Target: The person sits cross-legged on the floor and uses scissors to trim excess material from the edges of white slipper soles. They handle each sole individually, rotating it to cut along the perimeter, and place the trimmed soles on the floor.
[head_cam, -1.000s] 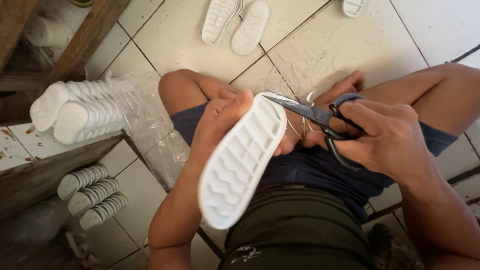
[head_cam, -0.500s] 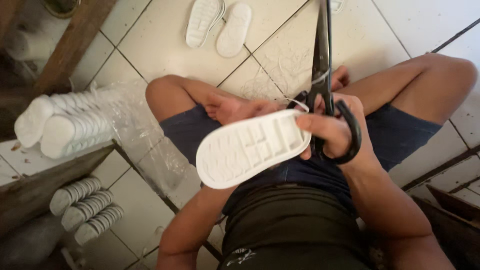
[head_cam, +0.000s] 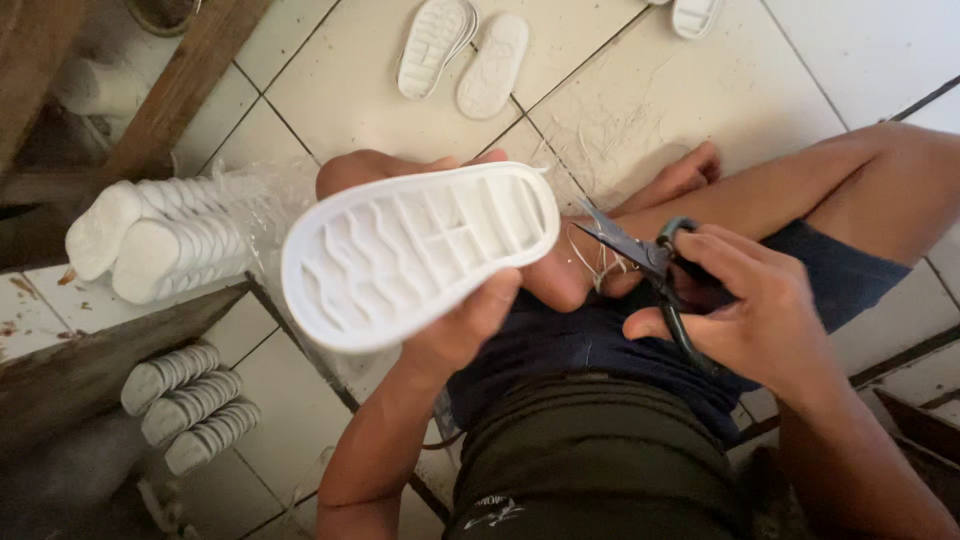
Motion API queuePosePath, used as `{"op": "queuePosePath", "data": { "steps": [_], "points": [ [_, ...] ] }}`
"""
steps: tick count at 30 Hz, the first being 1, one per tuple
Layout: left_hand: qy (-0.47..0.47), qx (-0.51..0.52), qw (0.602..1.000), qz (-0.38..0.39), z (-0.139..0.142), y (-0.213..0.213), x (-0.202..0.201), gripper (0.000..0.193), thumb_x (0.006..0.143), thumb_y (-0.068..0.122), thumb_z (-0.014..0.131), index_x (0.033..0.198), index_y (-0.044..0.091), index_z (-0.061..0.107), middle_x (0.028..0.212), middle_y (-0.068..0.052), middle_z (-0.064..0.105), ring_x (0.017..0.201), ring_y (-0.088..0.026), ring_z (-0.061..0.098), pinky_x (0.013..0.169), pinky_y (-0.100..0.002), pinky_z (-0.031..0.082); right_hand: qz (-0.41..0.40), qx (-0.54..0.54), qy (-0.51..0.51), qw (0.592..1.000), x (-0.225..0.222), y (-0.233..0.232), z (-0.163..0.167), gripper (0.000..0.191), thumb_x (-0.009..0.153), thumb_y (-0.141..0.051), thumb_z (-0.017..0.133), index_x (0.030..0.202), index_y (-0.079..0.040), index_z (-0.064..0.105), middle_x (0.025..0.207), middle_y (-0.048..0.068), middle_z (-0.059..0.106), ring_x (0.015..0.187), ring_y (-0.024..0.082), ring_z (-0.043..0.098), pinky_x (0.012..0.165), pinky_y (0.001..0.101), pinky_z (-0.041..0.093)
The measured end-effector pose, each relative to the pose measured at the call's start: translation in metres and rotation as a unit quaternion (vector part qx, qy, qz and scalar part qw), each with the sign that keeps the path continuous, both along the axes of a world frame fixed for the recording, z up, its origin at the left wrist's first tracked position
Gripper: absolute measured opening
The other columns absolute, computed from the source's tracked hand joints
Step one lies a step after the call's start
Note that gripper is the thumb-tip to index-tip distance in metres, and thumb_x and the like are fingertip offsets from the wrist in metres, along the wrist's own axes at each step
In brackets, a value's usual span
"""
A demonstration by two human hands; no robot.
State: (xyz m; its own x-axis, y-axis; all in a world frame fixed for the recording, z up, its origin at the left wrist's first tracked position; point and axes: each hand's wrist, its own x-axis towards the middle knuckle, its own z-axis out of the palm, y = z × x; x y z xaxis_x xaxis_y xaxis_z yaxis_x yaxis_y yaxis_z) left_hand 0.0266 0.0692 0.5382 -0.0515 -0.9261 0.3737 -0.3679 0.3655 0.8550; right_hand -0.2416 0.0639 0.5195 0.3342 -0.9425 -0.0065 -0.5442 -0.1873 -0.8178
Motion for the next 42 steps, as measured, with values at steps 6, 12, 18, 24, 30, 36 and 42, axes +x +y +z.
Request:
{"op": "queuePosePath", "data": {
  "steps": [6, 12, 18, 24, 30, 36, 42],
  "points": [
    [-0.018, 0.019, 0.999, -0.019, 0.024, -0.002, -0.017, 0.055, 0.101, 0.011, 0.073, 0.149, 0.000, 0.048, 0.136, -0.008, 0.069, 0.128, -0.017, 0.064, 0.120, -0.031, 0.047, -0.005, -0.123, 0.055, 0.991, 0.000, 0.002, 0.005, 0.056, 0.067, -0.034, 0.094, 0.097, 0.003, 0.064, 0.081, 0.011, 0.064, 0.069, 0.022, 0.063, 0.060, 0.0335, 0.049],
    [-0.115, -0.033, 0.992, -0.034, 0.024, -0.007, -0.016, 0.064, 0.081, 0.007, 0.078, 0.137, 0.001, 0.048, 0.134, -0.014, 0.062, 0.121, -0.027, 0.068, 0.113, -0.042, 0.052, 0.017, -0.075, 0.101, 0.992, -0.002, -0.006, 0.017, 0.048, 0.069, -0.031, 0.095, 0.077, 0.001, 0.060, 0.061, 0.008, 0.054, 0.050, 0.020, 0.055, 0.047, 0.0363, 0.041],
    [0.236, 0.165, 0.951, -0.111, 0.017, -0.007, -0.010, 0.063, 0.077, -0.001, 0.080, 0.134, -0.009, 0.055, 0.141, -0.032, 0.055, 0.146, -0.033, 0.049, 0.120, -0.038, 0.045, 0.016, -0.054, 0.037, 0.998, 0.006, -0.010, 0.024, 0.039, 0.072, -0.020, 0.091, 0.082, 0.002, 0.060, 0.066, 0.010, 0.052, 0.052, 0.022, 0.052, 0.049, 0.0355, 0.041],
    [0.118, 0.222, 0.943, -0.216, 0.014, -0.007, 0.008, 0.065, 0.075, 0.002, 0.078, 0.135, -0.008, 0.055, 0.146, -0.026, 0.056, 0.141, -0.026, 0.055, 0.116, -0.034, 0.047, 0.015, -0.082, 0.019, 0.996, 0.021, -0.012, 0.022, 0.033, 0.074, -0.008, 0.085, 0.097, 0.003, 0.064, 0.078, 0.010, 0.062, 0.059, 0.020, 0.061, 0.054, 0.0324, 0.047],
    [0.216, 0.336, 0.869, -0.294, -0.011, -0.008, 0.023, 0.077, 0.088, 0.002, 0.074, 0.158, -0.005, 0.041, 0.145, -0.013, 0.062, 0.138, -0.019, 0.058, 0.122, -0.034, 0.045, -0.018, -0.012, -0.086, 0.996, 0.022, -0.018, -0.002, 0.036, 0.081, -0.009, 0.081, 0.110, 0.004, 0.065, 0.087, 0.009, 0.064, 0.072, 0.014, 0.060, 0.063, 0.0299, 0.052],
    [0.323, 0.327, 0.869, -0.184, -0.049, -0.011, 0.011, 0.055, 0.096, -0.001, 0.071, 0.145, -0.006, 0.050, 0.134, -0.010, 0.067, 0.124, -0.017, 0.065, 0.109, -0.035, 0.054, -0.070, 0.227, -0.197, 0.951, 0.026, -0.009, -0.050, 0.026, 0.083, -0.014, 0.082, 0.104, 0.001, 0.075, 0.075, 0.005, 0.071, 0.061, 0.010, 0.064, 0.057, 0.0266, 0.049],
    [0.235, 0.327, 0.916, 0.007, -0.087, -0.025, -0.024, 0.024, 0.098, 0.009, 0.071, 0.116, -0.007, 0.071, 0.108, -0.009, 0.075, 0.095, -0.014, 0.068, 0.086, -0.028, 0.056, -0.089, 0.209, -0.325, 0.918, 0.047, 0.006, -0.087, 0.016, 0.087, -0.004, 0.078, 0.098, 0.003, 0.069, 0.080, 0.007, 0.073, 0.069, 0.012, 0.067, 0.062, 0.0246, 0.053]
  ]
}}
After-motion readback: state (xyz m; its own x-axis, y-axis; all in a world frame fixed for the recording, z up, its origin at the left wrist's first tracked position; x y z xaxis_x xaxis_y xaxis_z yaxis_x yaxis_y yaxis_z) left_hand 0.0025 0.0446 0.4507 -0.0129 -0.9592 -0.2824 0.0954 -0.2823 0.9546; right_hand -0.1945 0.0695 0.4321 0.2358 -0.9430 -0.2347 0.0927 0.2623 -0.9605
